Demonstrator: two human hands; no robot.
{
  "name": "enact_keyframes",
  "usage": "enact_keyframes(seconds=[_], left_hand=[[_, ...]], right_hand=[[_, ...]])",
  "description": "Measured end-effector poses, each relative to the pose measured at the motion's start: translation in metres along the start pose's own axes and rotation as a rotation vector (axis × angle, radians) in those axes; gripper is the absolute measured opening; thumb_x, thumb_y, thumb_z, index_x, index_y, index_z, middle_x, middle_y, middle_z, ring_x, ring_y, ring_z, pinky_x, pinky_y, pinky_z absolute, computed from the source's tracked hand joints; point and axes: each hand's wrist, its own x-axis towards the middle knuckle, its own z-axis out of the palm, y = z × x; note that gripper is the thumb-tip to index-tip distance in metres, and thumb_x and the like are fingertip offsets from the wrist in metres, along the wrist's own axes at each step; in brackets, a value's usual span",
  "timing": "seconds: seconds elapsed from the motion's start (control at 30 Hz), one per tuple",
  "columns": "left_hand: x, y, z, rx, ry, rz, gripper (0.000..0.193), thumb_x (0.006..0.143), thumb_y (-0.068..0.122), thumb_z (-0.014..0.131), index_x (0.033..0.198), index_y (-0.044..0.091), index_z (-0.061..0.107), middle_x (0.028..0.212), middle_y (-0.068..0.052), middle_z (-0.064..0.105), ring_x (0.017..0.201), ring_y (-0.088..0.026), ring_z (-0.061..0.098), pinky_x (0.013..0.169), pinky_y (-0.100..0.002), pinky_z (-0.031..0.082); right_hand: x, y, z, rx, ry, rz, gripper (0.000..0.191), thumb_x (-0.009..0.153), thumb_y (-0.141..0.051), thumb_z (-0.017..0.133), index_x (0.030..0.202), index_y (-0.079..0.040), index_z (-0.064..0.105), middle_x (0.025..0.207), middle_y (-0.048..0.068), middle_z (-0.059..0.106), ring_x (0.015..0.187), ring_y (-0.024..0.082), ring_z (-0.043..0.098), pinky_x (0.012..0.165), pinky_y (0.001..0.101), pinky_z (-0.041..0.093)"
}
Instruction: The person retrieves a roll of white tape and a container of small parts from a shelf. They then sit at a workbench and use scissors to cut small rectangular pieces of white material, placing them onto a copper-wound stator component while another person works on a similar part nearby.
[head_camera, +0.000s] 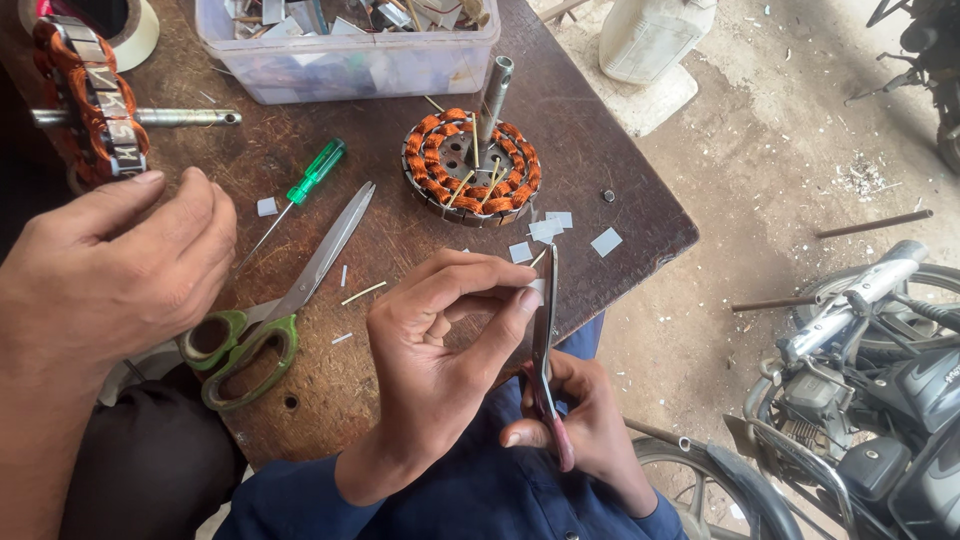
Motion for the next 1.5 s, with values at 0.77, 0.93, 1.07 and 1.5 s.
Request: enact_keyframes(seconds=[0.77,0.93,1.07,1.5], left_hand=[[0.008,0.004,-0.006,0.099,-0.011,0.055,0.015,0.1,-0.001,0.068,0.115,-0.001,0.07,0.111,-0.011,0.074,0.103,-0.014,0.076,0.09,-0.025,0.066],[0.008,0.008,-0.008,0.064,0.001,0.033,0.027,0.095,-0.001,0.074,0.12,-0.001,0.064,0.108,-0.012,0.077,0.101,-0.016,0.078,0.089,-0.027,0.066],[0.01,0.012,-0.011,0.111,-0.014,0.019,0.027,0.093,-0.001,0.076,0.117,0.0,0.062,0.101,-0.012,0.08,0.096,-0.015,0.08,0.085,-0.026,0.066],[0.017,0.018,-0.024,0.127,-0.089,-0.136,0.046,0.088,0.002,0.079,0.123,0.003,0.05,0.09,-0.01,0.081,0.087,-0.014,0.082,0.076,-0.025,0.065]], right_hand=[[0.001,-0.019,-0.007,0.068,-0.077,-0.004,0.073,0.06,-0.063,0.095,0.087,-0.003,0.064,0.067,0.0,0.062,0.06,0.009,0.061,0.057,0.0238,0.045],[0.003,-0.023,-0.008,0.007,-0.075,-0.005,0.072,0.059,-0.064,0.094,0.085,-0.004,0.065,0.066,0.0,0.063,0.06,0.009,0.061,0.058,0.0238,0.045],[0.003,-0.026,-0.007,0.013,-0.059,-0.01,0.073,0.06,-0.06,0.095,0.094,-0.001,0.069,0.071,-0.001,0.063,0.064,0.008,0.06,0.06,0.024,0.045],[0.004,-0.029,-0.009,-0.004,-0.044,0.069,0.083,0.056,-0.058,0.096,0.108,0.002,0.072,0.07,0.001,0.064,0.062,0.009,0.059,0.055,0.0245,0.045]])
